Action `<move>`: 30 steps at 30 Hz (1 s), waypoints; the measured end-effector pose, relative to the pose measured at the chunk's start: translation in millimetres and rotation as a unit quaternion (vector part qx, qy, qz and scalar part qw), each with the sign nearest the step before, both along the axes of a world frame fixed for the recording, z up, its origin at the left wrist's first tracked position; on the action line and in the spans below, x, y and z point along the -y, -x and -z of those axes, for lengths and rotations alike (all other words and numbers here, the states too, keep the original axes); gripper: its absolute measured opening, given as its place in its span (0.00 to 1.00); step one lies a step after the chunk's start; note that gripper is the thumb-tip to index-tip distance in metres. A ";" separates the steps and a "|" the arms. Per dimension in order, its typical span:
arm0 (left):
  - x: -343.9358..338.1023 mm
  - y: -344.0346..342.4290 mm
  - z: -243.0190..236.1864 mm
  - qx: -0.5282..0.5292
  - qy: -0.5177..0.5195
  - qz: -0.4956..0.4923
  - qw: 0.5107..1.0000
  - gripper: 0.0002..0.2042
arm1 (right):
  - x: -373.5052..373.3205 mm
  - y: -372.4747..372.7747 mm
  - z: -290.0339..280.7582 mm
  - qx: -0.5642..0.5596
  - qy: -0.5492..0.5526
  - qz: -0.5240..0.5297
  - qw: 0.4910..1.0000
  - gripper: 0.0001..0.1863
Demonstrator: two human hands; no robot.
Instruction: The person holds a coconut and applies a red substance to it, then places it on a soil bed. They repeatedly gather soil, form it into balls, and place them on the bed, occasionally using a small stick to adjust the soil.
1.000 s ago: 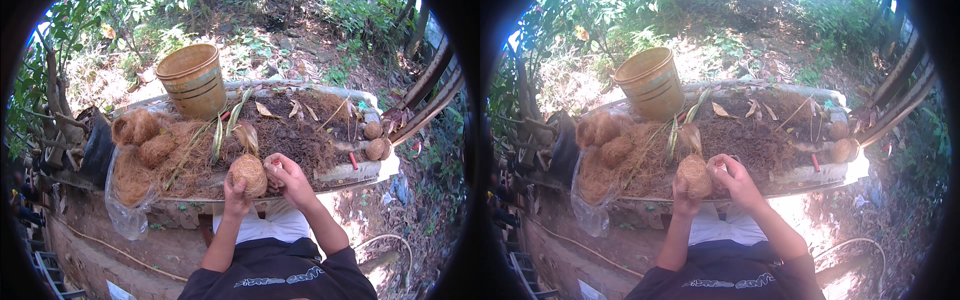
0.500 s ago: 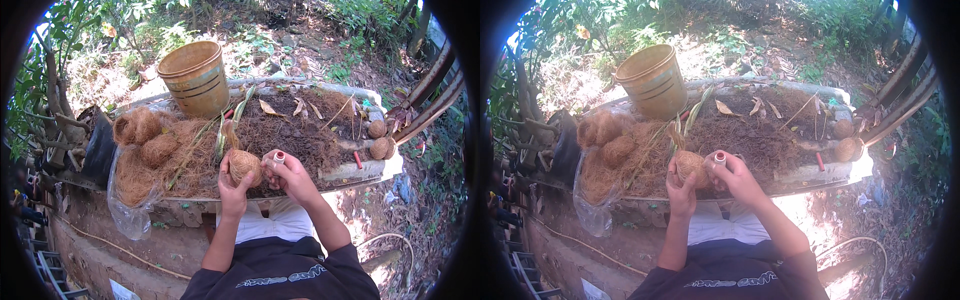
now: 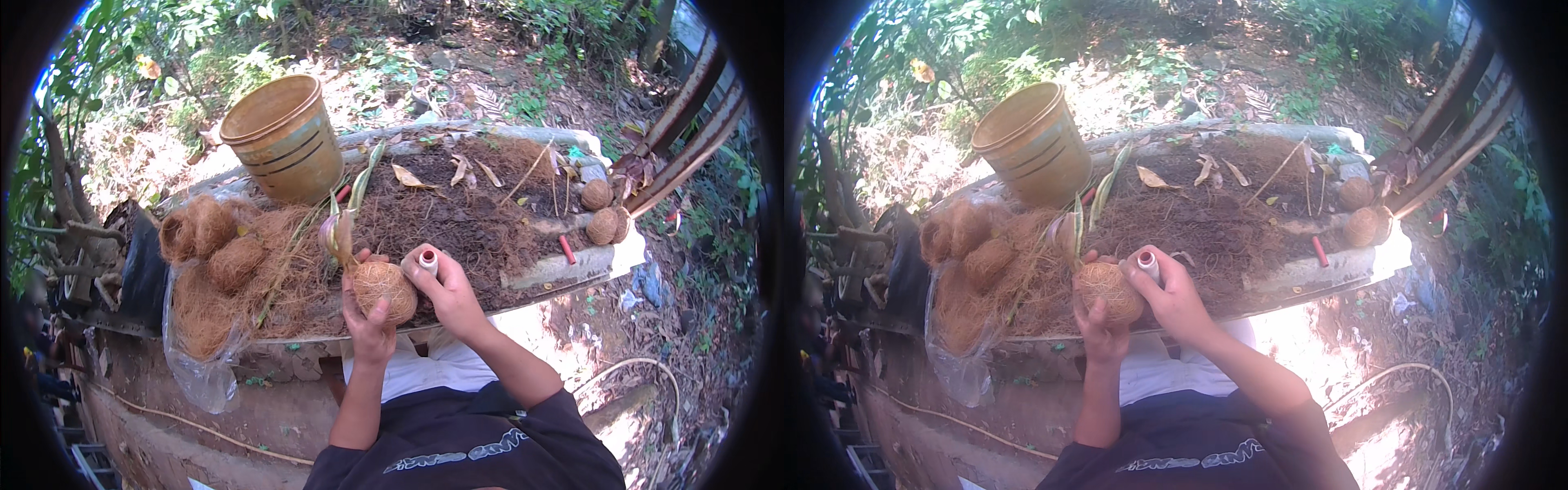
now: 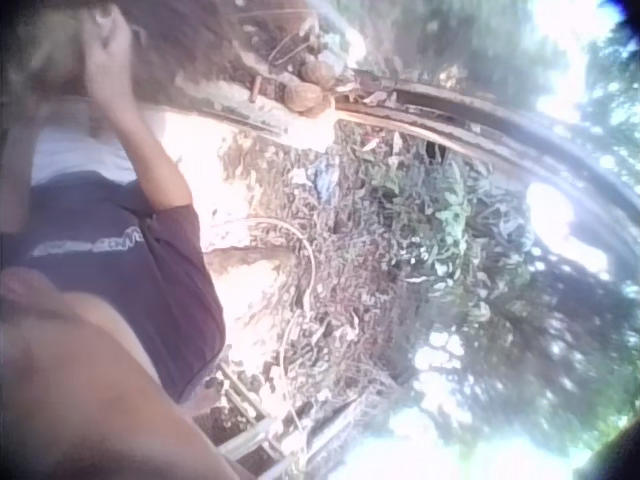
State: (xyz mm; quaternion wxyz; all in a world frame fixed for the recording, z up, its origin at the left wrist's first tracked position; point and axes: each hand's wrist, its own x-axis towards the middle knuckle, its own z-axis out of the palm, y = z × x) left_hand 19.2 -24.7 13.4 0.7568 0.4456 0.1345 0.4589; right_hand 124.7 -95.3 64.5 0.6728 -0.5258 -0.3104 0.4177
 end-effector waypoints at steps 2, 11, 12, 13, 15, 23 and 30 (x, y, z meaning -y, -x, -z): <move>-0.9 0.6 -2.9 -0.064 0.010 -0.083 0.994 0.30 | 1.0 -4.9 9.6 -0.032 -0.021 -0.028 0.999 0.09; -16.7 6.2 -16.1 -0.139 -0.126 0.029 0.982 0.33 | -3.1 5.8 25.1 -0.153 -0.077 0.036 0.985 0.08; -23.4 11.5 -11.5 -0.117 -0.111 0.031 0.986 0.36 | -5.1 9.4 25.2 -0.170 -0.078 0.013 0.982 0.08; -24.7 11.5 -6.6 -0.076 -0.047 0.034 0.995 0.37 | -7.3 12.9 22.5 -0.188 -0.079 -0.011 0.979 0.08; -20.6 7.2 -0.8 0.007 0.078 0.031 0.996 0.39 | -8.6 17.3 15.3 -0.112 -0.037 -0.010 0.993 0.09; -15.7 10.6 -18.8 -0.101 -0.055 0.037 0.993 0.37 | -11.8 -2.7 19.2 -0.020 -0.005 0.040 0.999 0.11; -26.9 13.9 15.2 -0.168 -0.169 -0.098 0.966 0.39 | -11.7 5.9 21.5 -0.035 -0.017 -0.032 0.999 0.10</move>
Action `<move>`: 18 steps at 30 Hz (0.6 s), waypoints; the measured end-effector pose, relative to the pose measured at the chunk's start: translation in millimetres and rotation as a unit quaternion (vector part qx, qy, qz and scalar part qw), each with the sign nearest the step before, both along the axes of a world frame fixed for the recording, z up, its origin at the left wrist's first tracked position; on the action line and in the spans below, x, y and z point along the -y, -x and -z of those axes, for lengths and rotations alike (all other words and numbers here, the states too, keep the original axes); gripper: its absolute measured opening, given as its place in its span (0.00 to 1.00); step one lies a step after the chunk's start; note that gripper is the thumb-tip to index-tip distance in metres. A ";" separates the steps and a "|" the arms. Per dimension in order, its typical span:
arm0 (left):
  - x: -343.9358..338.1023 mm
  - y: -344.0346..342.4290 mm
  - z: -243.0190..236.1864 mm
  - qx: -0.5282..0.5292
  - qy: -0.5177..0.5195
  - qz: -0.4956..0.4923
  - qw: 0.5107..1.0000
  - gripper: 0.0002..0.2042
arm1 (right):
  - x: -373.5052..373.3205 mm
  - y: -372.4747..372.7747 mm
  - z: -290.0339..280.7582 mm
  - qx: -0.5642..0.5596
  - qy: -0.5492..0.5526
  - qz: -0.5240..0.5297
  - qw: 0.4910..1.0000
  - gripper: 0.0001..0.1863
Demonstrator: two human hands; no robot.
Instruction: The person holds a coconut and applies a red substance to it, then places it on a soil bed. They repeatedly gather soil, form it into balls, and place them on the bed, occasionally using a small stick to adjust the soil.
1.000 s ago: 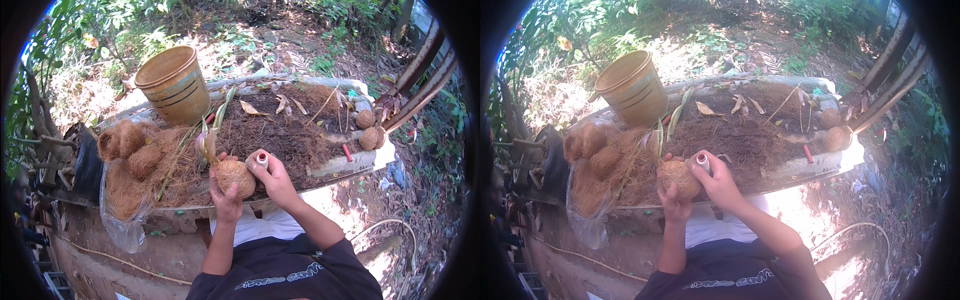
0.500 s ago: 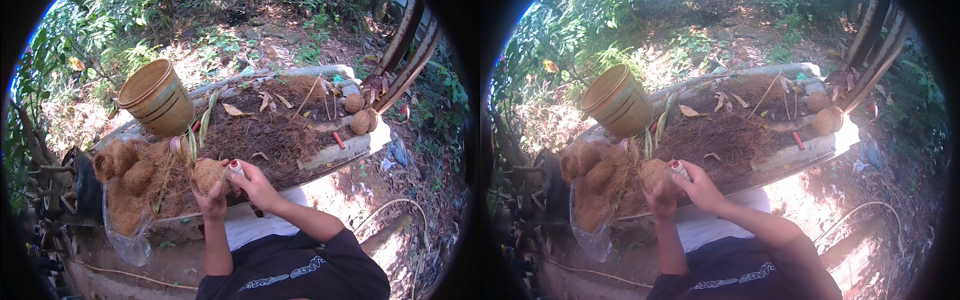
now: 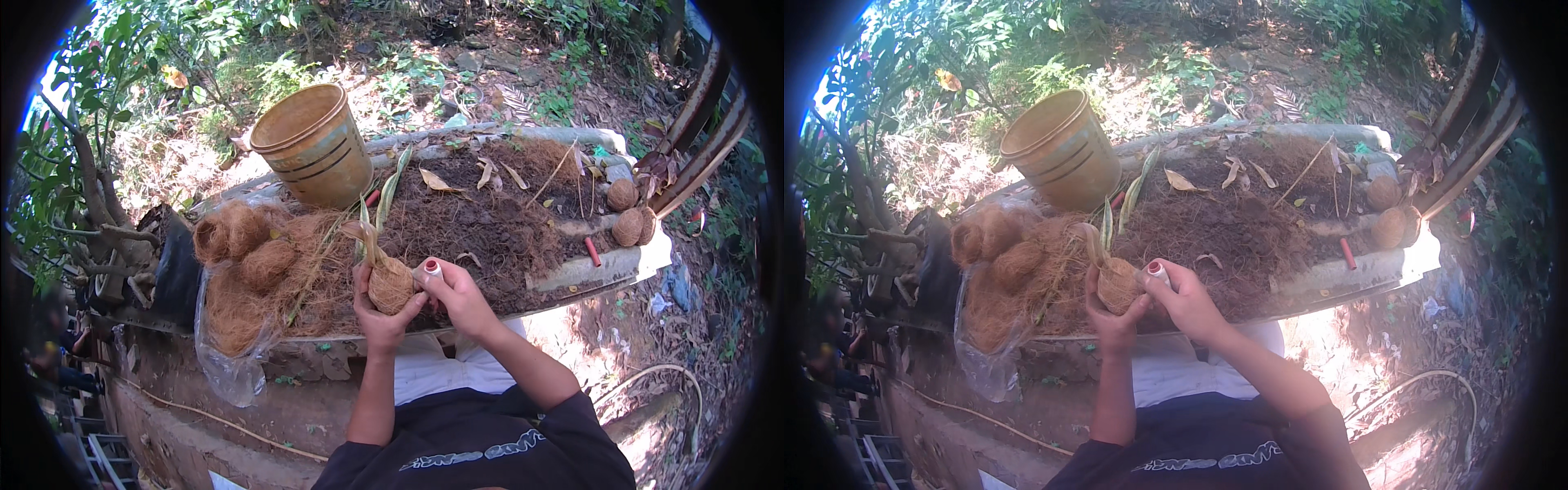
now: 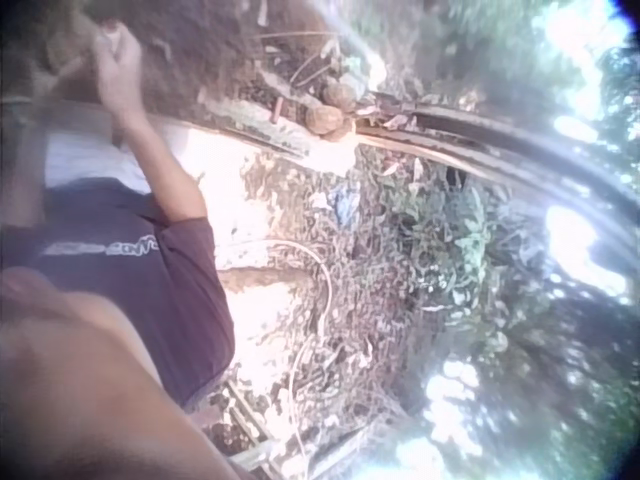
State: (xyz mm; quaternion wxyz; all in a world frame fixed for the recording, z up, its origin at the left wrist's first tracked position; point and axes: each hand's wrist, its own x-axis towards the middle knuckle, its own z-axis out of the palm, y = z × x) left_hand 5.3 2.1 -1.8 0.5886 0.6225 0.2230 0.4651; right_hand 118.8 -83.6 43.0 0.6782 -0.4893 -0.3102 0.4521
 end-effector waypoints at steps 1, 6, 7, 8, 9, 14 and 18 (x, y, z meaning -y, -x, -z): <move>2.1 -2.2 -0.5 0.053 0.032 0.024 0.998 0.37 | -1.6 1.3 1.1 -0.028 -0.006 0.012 1.000 0.10; 3.0 0.4 -1.7 0.169 0.168 0.056 0.970 0.30 | -4.3 2.0 7.2 -0.063 -0.009 -0.006 0.998 0.10; 1.8 1.5 2.3 0.127 0.132 0.006 0.983 0.30 | -4.1 2.3 4.2 -0.056 0.002 -0.020 0.998 0.11; 0.6 2.3 7.9 0.085 0.096 -0.045 0.991 0.30 | -2.9 3.1 -2.5 -0.049 0.012 -0.035 0.998 0.11; 1.0 2.6 10.7 0.043 0.060 -0.097 0.992 0.30 | -2.9 3.4 -6.8 -0.040 0.024 -0.051 0.998 0.12; 7.6 -0.6 -2.0 0.190 0.163 -0.010 0.968 0.25 | -14.1 20.3 6.2 0.007 0.002 0.005 1.000 0.13; -0.4 12.2 -8.7 0.011 0.030 -0.129 0.991 0.19 | -22.3 33.2 8.9 -0.005 -0.023 0.017 1.000 0.15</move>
